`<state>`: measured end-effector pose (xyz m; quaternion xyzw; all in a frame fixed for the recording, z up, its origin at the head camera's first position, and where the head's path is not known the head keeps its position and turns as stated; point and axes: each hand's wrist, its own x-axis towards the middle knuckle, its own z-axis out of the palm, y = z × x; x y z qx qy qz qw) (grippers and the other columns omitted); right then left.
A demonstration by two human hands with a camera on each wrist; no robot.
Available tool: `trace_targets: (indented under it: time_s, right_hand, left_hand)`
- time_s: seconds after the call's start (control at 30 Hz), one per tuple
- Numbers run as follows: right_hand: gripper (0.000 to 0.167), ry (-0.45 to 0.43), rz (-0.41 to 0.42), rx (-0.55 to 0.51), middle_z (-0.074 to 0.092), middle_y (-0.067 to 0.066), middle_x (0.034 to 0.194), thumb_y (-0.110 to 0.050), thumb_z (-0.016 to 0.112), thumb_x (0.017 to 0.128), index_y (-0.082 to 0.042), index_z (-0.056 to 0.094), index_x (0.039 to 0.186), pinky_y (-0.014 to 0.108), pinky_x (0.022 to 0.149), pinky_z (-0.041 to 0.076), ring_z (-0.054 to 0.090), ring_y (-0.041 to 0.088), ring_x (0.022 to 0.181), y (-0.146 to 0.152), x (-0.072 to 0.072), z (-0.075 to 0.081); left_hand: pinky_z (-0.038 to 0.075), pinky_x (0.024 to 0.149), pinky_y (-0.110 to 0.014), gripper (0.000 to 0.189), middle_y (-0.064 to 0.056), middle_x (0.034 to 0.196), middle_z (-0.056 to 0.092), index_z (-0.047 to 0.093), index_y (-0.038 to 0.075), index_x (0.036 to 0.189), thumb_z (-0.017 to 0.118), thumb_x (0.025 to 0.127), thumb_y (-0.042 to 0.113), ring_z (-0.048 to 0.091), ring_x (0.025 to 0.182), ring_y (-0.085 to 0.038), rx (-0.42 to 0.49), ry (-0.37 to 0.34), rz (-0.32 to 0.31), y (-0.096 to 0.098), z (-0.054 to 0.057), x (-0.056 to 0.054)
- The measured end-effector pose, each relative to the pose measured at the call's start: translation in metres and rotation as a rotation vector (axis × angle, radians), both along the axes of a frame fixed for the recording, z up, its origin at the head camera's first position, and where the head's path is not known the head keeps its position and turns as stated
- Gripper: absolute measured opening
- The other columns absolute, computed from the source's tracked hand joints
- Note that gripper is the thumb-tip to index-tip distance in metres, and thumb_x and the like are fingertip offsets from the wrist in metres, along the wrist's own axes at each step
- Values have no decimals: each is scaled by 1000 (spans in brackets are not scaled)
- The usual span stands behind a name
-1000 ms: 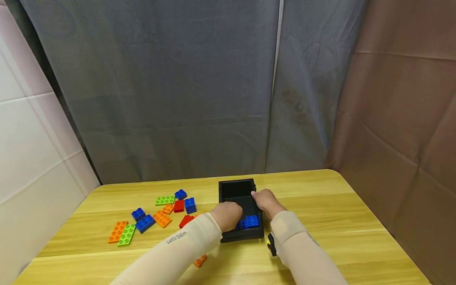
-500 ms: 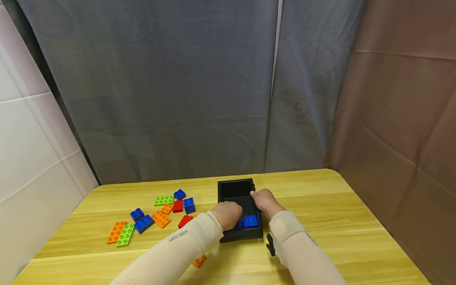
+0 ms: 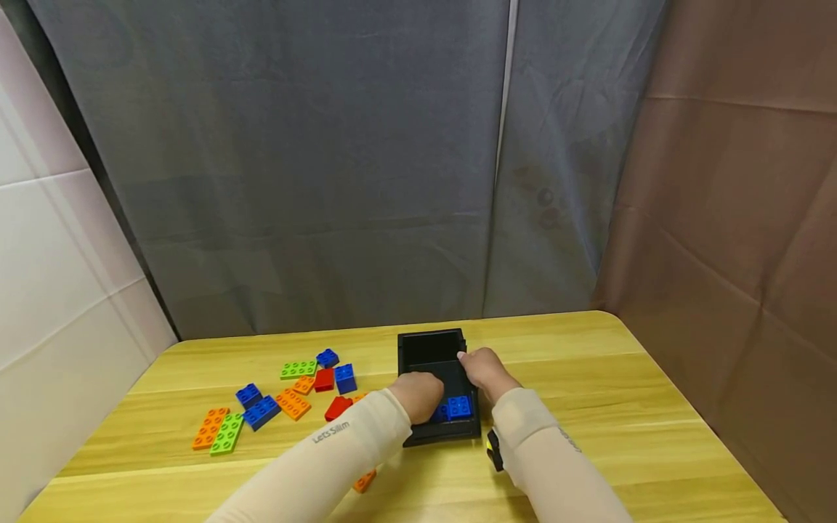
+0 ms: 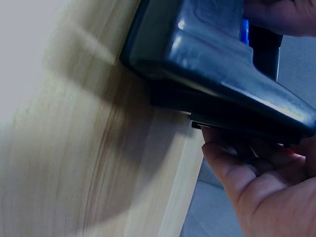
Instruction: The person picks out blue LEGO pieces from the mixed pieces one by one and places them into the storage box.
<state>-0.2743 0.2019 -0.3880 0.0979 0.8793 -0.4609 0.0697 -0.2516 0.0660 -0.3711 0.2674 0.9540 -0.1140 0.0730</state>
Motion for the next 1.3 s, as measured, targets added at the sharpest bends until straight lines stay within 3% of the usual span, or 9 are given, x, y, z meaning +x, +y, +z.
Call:
trace_targets:
  time_s: [0.27,0.6,0.9,1.3]
  right_hand:
    - [40,-5,-7,-8,36,6,71,-23,44,103,-6,45,66,35,73,39,50,27,82,0,-1,-2]
    - [38,-7,-16,-13,41,8,76,-23,44,103,-3,50,72,41,81,42,52,31,93,0,-1,-1]
    - [37,-8,-21,-16,40,7,74,-23,45,103,-2,50,72,38,78,41,52,30,90,0,0,0]
    - [38,-3,-17,-5,35,6,72,-23,44,103,-5,45,69,38,76,40,50,28,85,-1,1,0]
  left_hand:
    - [57,75,-33,10,0,91,70,75,14,96,68,89,19,64,74,-16,20,7,14,1,-3,-2]
    - [57,75,-33,11,0,90,70,75,14,97,70,88,18,64,74,-16,6,-22,42,3,-1,-1]
    - [57,75,-33,10,0,91,70,75,14,96,69,88,17,65,75,-16,5,-35,41,4,-4,-3]
    - [57,76,-32,10,1,91,70,74,14,96,68,89,18,63,74,-14,-17,-54,43,4,1,0]
